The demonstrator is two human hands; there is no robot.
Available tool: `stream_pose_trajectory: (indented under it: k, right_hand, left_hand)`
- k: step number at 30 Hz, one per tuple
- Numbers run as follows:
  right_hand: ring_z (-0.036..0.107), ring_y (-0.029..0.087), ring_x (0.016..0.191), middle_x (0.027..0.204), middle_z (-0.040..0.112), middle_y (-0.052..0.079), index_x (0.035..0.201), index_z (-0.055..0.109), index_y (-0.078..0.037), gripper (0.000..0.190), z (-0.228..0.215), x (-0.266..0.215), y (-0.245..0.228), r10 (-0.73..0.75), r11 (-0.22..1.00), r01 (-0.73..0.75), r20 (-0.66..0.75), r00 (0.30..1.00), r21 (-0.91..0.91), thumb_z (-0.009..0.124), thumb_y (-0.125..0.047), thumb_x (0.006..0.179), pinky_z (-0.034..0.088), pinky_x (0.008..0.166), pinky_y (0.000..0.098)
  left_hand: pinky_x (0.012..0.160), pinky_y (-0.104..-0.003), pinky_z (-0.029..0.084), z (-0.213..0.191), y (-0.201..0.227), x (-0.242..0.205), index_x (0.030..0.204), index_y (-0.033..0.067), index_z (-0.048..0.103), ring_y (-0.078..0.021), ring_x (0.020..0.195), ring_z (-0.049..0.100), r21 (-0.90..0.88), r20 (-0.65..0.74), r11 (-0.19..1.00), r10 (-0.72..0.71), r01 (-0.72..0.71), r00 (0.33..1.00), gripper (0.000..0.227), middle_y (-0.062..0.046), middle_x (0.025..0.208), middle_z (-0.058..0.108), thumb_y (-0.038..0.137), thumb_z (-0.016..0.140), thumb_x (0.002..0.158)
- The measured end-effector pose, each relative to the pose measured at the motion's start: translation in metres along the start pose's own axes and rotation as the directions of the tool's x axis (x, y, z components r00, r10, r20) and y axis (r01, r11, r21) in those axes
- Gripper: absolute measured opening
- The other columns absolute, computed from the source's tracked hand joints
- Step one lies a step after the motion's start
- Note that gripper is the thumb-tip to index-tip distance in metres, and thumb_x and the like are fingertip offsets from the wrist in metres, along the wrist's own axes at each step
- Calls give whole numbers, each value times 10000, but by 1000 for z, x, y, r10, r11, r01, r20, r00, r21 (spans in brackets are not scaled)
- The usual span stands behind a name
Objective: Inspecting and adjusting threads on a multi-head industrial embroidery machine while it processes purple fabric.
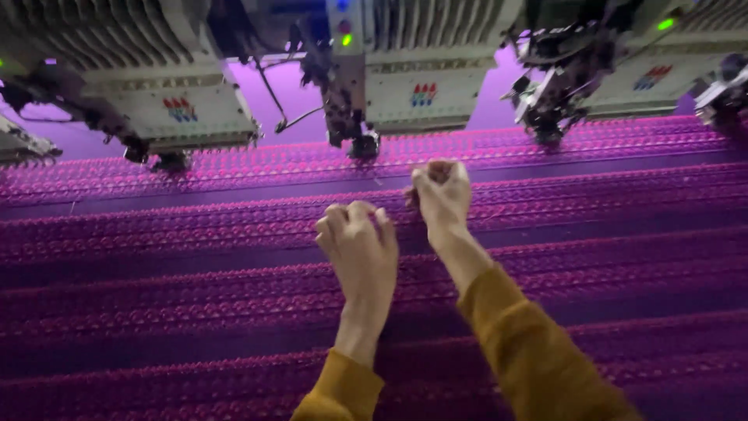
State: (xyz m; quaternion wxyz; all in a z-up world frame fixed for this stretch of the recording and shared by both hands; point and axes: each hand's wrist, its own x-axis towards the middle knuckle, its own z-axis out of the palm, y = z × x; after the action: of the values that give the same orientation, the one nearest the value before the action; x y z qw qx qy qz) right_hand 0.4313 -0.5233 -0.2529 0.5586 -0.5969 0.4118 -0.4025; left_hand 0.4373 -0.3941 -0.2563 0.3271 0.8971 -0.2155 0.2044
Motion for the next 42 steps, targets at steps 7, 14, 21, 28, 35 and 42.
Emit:
stream_pose_trajectory:
  k: [7,14,21,28,35,42]
  right_hand:
    - [737,275,500,830,728,163,766,583,-24,174,53,50,8,238,905,-231,24,971,357,752,11,788,608,370,353]
    - [659,194,429,533,572,102,614,482,-117,294,57,51,-7,263,939,-277,90,960,205,703,-3,771,421,313,241]
    - [741,374,844,838,763,131,1114,746,-148,262,-25,39,-2,-225,717,524,559,798,-460,671,-155,863,559,800,547]
    - [702,188,998,818,755,-54,948,782,-230,62,-85,42,-24,-634,114,840,612,472,-531,761,-188,907,380,1075,486]
    - [654,196,597,600,627,46,1048,766,-174,126,-76,59,7,-558,654,718,491,670,-236,648,-161,1004,525,649,350]
    - [751,374,851,834,758,175,984,779,-106,148,-71,-29,-38,-281,726,563,577,767,-395,655,-88,906,569,790,493]
  left_hand:
    - [783,-388,379,10,-10,3,896,224,571,-244,940,454,-62,18,996,-66,67,998,190,5,945,438,414,571,901]
    - [809,-385,387,4,-6,7,946,198,594,-258,969,458,-128,31,989,-67,71,997,146,-23,975,453,340,560,930]
    - [780,-378,366,-23,11,8,1029,142,635,-217,903,416,-294,124,952,-53,88,991,190,-34,925,475,251,486,982]
    - [779,-402,393,-28,12,8,1100,110,623,-248,934,487,-268,97,963,11,15,995,153,-51,899,545,132,538,975]
    - [793,-410,456,-30,19,8,1122,49,663,-279,900,597,-411,132,911,83,-22,988,205,-115,874,652,72,500,999]
    - [891,-426,395,-31,19,9,1169,121,700,-262,951,643,-436,270,899,85,43,959,306,-96,887,752,300,477,1061]
